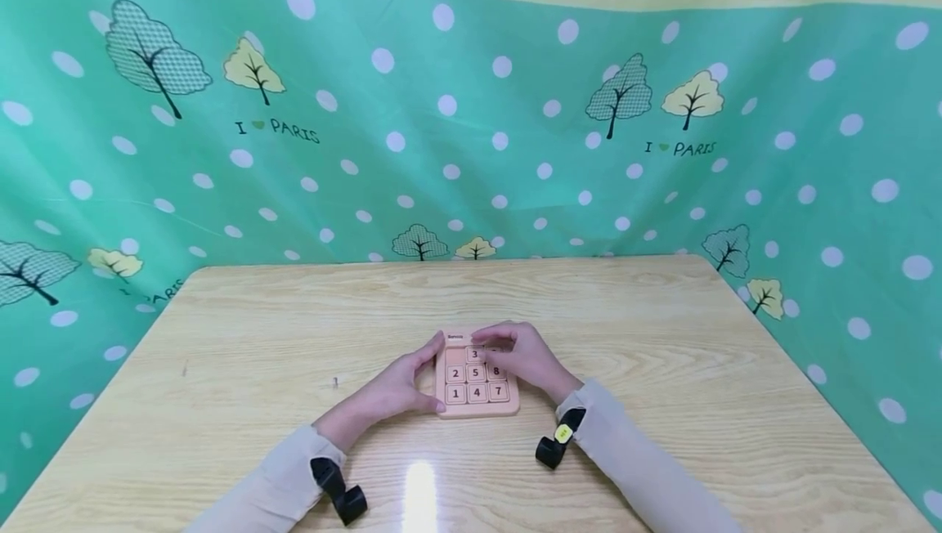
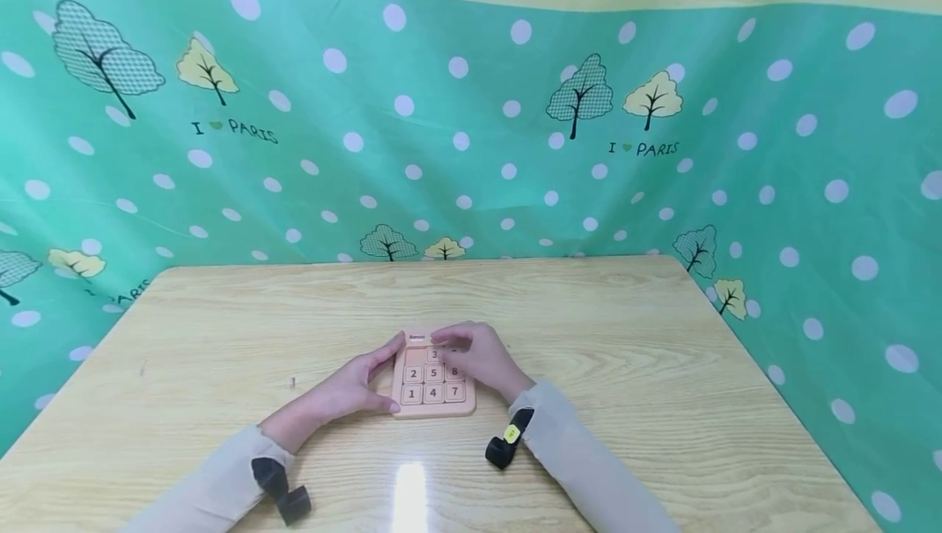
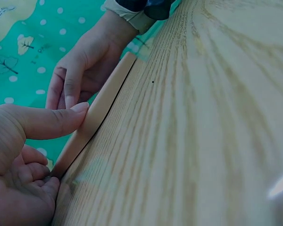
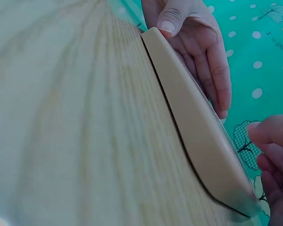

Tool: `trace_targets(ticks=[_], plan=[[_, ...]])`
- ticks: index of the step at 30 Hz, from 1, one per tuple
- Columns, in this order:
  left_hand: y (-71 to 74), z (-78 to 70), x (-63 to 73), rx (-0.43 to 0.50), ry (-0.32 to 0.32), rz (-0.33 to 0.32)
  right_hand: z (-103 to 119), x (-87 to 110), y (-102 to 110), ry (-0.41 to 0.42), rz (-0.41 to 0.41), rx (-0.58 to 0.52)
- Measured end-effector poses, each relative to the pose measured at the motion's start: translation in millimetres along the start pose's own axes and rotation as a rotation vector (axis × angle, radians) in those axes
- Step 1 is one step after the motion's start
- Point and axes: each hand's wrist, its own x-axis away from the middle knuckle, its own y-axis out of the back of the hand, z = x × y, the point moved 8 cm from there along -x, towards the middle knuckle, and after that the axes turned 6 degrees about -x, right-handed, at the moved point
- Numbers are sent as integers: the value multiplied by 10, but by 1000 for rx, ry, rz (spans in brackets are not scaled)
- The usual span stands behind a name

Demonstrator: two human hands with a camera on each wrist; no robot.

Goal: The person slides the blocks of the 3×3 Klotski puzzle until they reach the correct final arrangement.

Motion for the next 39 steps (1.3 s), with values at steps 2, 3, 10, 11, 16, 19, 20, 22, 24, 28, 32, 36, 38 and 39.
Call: trace_targets(ticks=[2,3,10,11,16,19,20,22,24,28,32,36,38,39], plan=[[-3,8,0,3,3,-1,6,17,21,-4,-17,13],[-4,11,-1,3,3,-1,10,25,31,-7,-25,18],[-1,11,-7,11,-10,2,-23,22,63,17,-65,44],[2,10,-8,8,-12,0,-25,20,67,21,-70,55],[10,4,-4,-6,-18,-3,-36,9,71,20,-76,102],[10,5,-4,-11,-16,0,-26,16,72,24,-88,119],[8,6,-4,-12,-15,1,-28,20,74,23,-95,126],[7,11,-6,-15,-14,2,-27,29,75,22,-108,139],[8,11,-3,-17,-13,2,-25,35,73,19,-117,151],[8,-7,-5,-21,-16,0,-22,41,75,9,-127,165],[10,-18,-4,-21,-14,-4,-13,42,66,4,-122,172],[12,-16,4,-23,-2,-6,11,41,44,8,-109,182],[10,-17,5,-23,-1,-4,19,36,28,12,-103,189],[9,-17,6,-22,-1,-2,23,32,18,16,-100,193]])
